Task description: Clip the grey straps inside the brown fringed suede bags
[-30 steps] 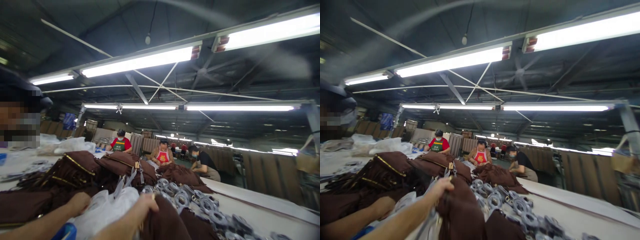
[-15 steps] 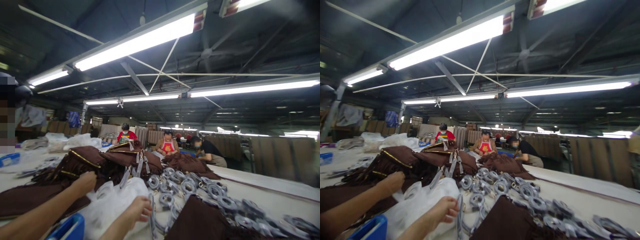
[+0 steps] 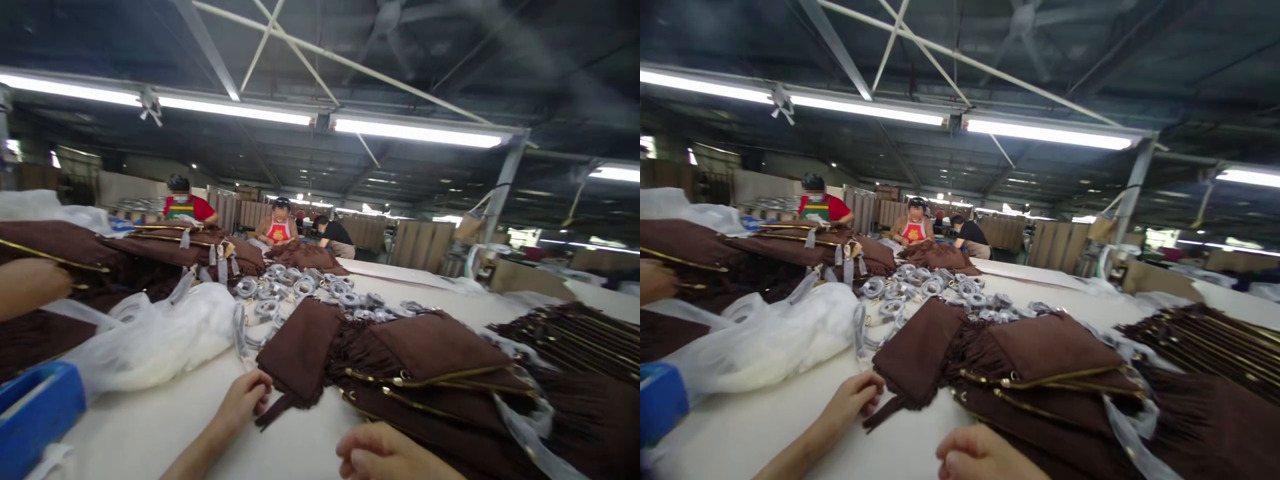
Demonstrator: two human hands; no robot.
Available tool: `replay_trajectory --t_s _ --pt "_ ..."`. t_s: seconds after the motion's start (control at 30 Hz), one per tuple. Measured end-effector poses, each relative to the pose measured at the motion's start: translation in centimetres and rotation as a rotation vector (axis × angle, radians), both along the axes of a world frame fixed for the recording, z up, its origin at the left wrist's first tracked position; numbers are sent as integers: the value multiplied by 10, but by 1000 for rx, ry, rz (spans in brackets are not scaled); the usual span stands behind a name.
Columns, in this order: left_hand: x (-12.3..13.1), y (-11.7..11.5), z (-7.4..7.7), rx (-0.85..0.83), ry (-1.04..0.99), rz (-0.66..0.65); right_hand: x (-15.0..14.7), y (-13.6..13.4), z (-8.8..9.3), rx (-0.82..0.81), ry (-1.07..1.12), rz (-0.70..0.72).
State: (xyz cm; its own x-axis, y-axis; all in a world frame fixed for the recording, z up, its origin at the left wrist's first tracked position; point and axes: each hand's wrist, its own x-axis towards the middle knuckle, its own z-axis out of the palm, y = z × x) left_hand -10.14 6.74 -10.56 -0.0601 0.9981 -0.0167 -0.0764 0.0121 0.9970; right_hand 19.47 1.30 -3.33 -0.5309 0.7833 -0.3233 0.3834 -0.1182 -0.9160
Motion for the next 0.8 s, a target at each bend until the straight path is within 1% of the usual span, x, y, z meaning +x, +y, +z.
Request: replay_trajectory --t_s 0.03,0.07,0.1,0.2,0.23,0.27,0.3,0.37,0.43,0.47,0.5,0.57,0.63,0.67,0.7,0.73,0.8 --pt "-3 3 -2 4 -33 42 -9 4 1 35 -6 -7" --pt "-5 5 -3 11 -63 87 -18 10 1 103 -35 -29" --pt "-7 7 -4 21 -91 137 -28 16 0 214 -94 -52" --pt "-14 8 -6 61 -151 296 -65 36 -11 688 -421 -61" --pt "-16 8 -6 72 -163 346 -80 42 -17 831 -550 -55" --pt "-18 9 -7 83 -170 394 -96 48 -22 932 -674 -53" --pt "-21 9 -8 92 -171 438 -112 55 -27 988 -787 -57" --pt "-27 10 -9 110 -157 514 -140 65 -35 1012 -943 -52" --pt "-35 11 -8 128 -121 569 -156 72 -37 1012 -992 -19" --pt "-41 11 -7 138 -97 590 -157 72 -37 1023 -986 19" --pt "-46 12 -5 149 -68 607 -154 71 -37 1042 -977 66" --pt "-58 12 0 172 -1 640 -135 63 -38 1073 -957 173" --pt "-68 11 6 194 84 666 -103 51 -43 1096 -887 289" --pt "-73 9 11 204 137 665 -85 45 -46 1111 -809 350" --pt "-76 7 16 216 197 648 -67 39 -49 1124 -730 378" --pt "-77 5 21 229 264 609 -51 34 -51 1133 -675 375" --pt "-73 0 34 250 407 455 -27 27 -52 1134 -659 297"
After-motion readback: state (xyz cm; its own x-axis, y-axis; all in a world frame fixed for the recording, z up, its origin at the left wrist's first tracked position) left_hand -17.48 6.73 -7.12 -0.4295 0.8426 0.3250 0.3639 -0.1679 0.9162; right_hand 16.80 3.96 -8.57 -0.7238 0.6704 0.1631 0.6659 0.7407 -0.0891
